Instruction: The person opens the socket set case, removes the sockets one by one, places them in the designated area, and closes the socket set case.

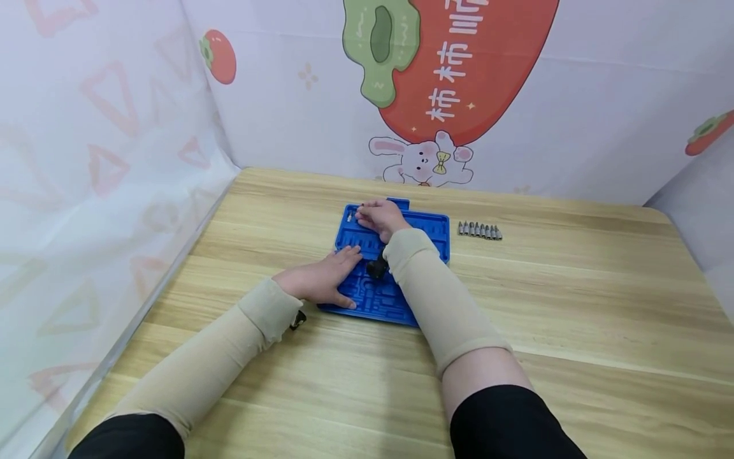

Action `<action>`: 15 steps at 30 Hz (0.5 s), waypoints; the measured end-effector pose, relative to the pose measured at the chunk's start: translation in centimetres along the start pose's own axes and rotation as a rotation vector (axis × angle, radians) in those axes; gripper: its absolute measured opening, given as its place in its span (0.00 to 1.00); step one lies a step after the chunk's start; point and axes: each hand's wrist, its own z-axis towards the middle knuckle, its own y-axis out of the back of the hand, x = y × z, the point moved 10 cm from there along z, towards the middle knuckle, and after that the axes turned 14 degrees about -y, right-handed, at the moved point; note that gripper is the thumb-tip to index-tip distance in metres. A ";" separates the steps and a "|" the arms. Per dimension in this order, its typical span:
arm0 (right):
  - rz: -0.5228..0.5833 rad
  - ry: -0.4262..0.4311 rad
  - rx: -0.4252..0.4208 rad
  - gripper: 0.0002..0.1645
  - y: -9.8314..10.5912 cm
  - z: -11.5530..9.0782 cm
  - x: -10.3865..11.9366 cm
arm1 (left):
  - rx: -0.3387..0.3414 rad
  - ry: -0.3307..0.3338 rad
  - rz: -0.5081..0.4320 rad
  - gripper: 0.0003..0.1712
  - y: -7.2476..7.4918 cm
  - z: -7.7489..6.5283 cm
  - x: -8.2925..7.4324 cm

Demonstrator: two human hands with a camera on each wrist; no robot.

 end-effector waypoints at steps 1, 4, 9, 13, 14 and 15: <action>0.009 0.001 0.009 0.15 0.1 0.0 0.0 | 0.000 -0.001 0.000 0.59 0.0 0.0 0.0; -0.017 0.007 0.029 0.13 0.2 -0.2 0.0 | 0.003 0.002 -0.008 0.58 -0.1 -0.1 -0.1; -0.074 0.035 0.046 0.10 0.0 -0.7 0.4 | -0.001 0.011 -0.017 0.58 -0.1 -0.1 0.0; -0.083 0.038 0.060 0.08 0.0 -1.2 0.6 | -0.004 0.012 -0.016 0.58 0.0 -0.1 0.0; -0.082 0.039 0.060 0.08 0.1 -1.4 0.7 | -0.005 0.012 -0.017 0.58 0.0 -0.1 0.0; -0.083 0.042 0.061 0.09 0.2 -1.5 0.8 | -0.006 0.010 -0.015 0.58 0.0 -0.1 0.0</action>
